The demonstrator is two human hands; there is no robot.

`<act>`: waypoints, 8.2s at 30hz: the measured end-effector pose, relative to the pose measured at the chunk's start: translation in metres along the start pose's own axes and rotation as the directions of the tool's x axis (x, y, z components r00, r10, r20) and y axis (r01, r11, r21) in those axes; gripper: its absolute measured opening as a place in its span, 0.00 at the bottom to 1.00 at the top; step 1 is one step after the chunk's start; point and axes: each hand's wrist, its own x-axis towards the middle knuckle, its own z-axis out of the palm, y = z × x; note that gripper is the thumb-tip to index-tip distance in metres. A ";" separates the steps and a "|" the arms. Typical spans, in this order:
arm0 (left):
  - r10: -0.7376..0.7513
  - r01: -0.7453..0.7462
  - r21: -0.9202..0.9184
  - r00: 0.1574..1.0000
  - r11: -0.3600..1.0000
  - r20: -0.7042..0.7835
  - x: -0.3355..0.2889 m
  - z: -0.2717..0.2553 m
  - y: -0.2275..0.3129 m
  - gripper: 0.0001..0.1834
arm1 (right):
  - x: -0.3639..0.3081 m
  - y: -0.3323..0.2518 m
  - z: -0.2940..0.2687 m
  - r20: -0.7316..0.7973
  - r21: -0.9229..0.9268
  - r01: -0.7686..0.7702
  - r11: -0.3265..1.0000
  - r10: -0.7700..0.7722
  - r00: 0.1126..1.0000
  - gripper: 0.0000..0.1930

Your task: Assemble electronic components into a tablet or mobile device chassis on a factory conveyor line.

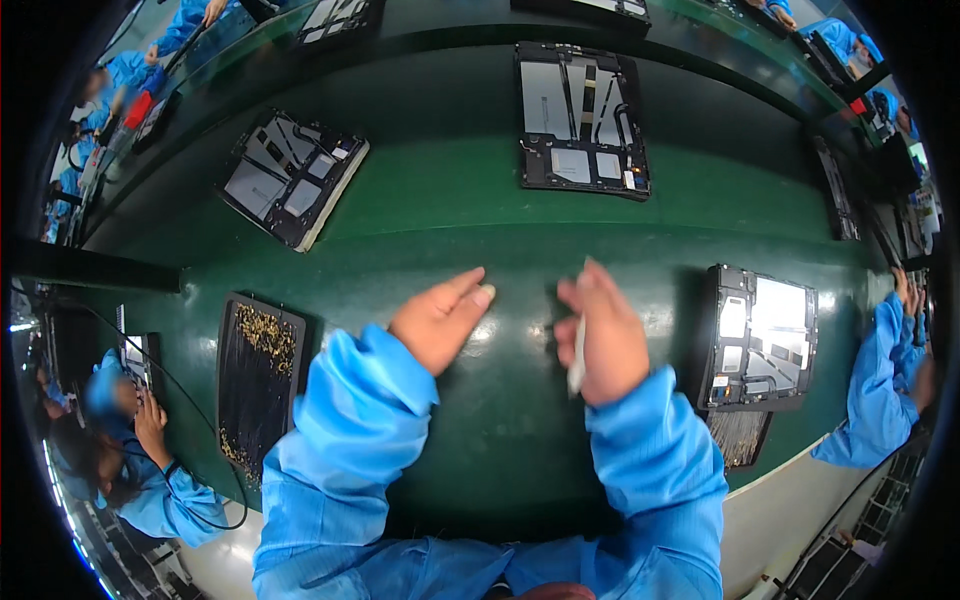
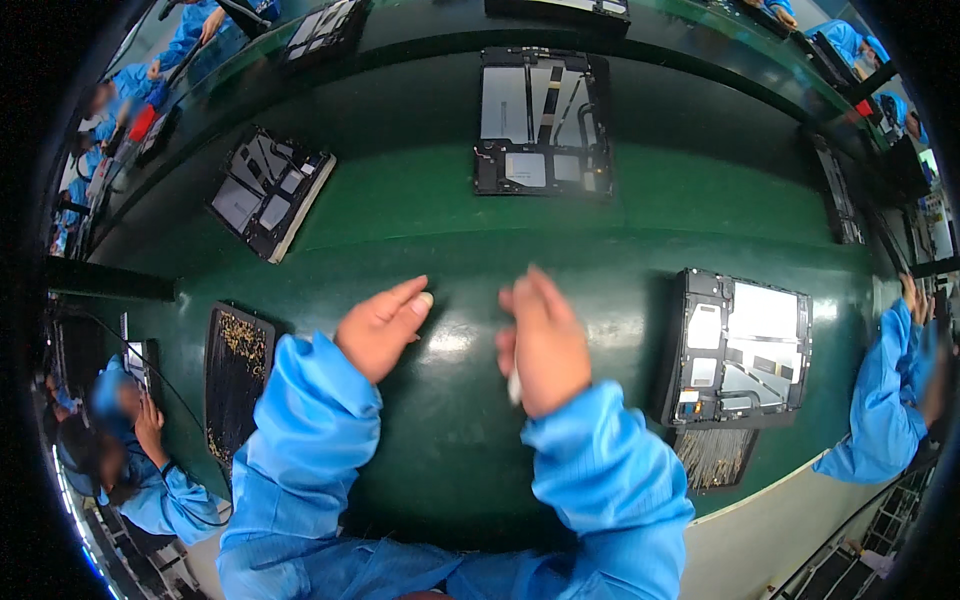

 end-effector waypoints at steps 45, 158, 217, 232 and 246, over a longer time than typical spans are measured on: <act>0.434 0.348 0.832 0.728 0.432 -0.530 -0.124 -0.122 -0.084 0.11 | -0.113 0.098 -0.038 0.568 -0.468 -0.372 0.801 0.596 0.568 0.19; -0.540 0.503 -0.275 0.838 0.820 -0.077 -0.167 0.027 -0.039 0.14 | -0.063 0.062 0.016 0.534 -0.640 0.397 0.658 0.009 0.845 0.20; 0.690 -0.589 0.686 0.702 0.427 0.174 -0.138 0.088 -0.026 0.12 | -0.127 0.062 -0.085 -0.011 0.228 -0.019 0.974 0.022 1.000 0.18; 0.622 -0.545 0.674 0.767 0.499 0.160 -0.136 0.085 -0.027 0.13 | -0.096 0.096 -0.072 -0.065 -0.240 0.776 0.583 -0.808 0.586 0.12; 0.622 -0.559 0.671 0.761 0.487 0.182 -0.135 0.083 -0.027 0.13 | -0.096 0.101 -0.071 0.014 -0.263 0.795 0.546 -0.822 0.569 0.11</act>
